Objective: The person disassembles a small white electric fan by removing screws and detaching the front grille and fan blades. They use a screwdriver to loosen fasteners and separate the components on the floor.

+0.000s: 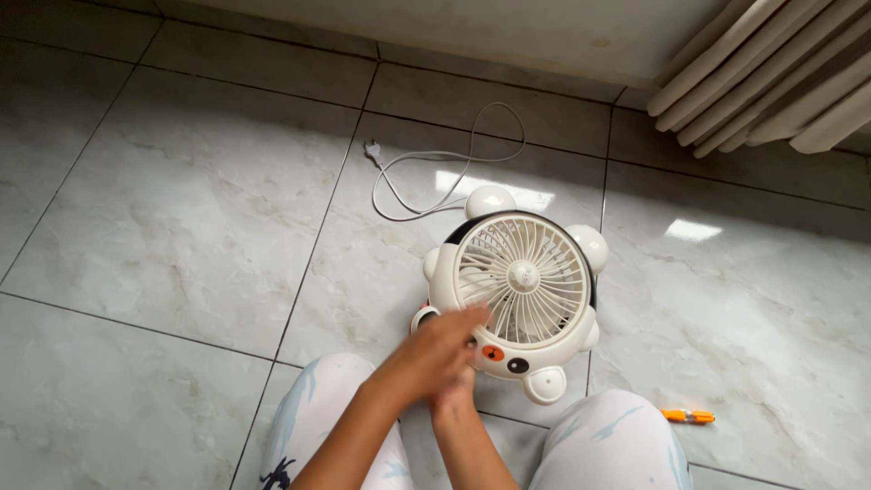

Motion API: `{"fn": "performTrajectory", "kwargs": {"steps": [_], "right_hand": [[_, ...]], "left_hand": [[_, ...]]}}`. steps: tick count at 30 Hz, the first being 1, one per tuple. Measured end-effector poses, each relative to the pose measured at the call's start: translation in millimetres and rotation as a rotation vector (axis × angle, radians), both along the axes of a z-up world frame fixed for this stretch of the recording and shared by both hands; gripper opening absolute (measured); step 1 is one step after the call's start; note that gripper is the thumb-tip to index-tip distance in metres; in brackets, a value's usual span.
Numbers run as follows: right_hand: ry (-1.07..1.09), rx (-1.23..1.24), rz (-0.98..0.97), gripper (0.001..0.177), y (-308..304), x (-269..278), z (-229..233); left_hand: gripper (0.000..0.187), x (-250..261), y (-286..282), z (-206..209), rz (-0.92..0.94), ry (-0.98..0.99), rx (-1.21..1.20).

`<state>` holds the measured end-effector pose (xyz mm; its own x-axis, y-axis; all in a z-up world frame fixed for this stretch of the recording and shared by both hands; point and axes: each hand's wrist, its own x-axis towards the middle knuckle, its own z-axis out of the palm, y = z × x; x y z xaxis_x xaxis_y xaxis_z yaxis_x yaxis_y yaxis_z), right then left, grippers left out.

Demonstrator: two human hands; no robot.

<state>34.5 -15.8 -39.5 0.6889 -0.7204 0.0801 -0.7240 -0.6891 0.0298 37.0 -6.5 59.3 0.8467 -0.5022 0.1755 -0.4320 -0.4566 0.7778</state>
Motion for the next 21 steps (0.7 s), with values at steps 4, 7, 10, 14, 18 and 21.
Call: {"fn": "performTrajectory", "kwargs": {"steps": [4, 7, 10, 14, 18, 21], "right_hand": [[-0.645, 1.782, -0.811, 0.039, -38.5, -11.5, 8.5], [-0.949, 2.652, -1.163, 0.038, -63.3, -21.5, -7.2], [-0.88, 2.554, -1.091, 0.033, -67.2, -24.1, -46.5], [-0.623, 2.421, -1.001, 0.017, -76.4, -44.7, -102.0], [0.108, 2.395, -0.672, 0.023, -89.4, -81.6, -86.6], [0.213, 2.13, 0.067, 0.024, -109.5, -85.3, -28.9]], "left_hand": [[0.039, 29.9, -8.0, 31.1, 0.455, -0.219, -0.122], [0.035, 39.6, -11.6, 39.1, 0.611, -0.374, -0.112], [0.034, 37.4, -3.7, 24.1, 0.732, -0.296, -0.109], [0.03, 15.5, 24.9, -23.0, 0.734, 0.172, -0.09], [0.035, -8.5, 44.1, -67.5, 0.596, 0.434, -0.088], [0.037, -10.8, 47.5, -88.4, 0.655, 0.817, -0.336]]}}
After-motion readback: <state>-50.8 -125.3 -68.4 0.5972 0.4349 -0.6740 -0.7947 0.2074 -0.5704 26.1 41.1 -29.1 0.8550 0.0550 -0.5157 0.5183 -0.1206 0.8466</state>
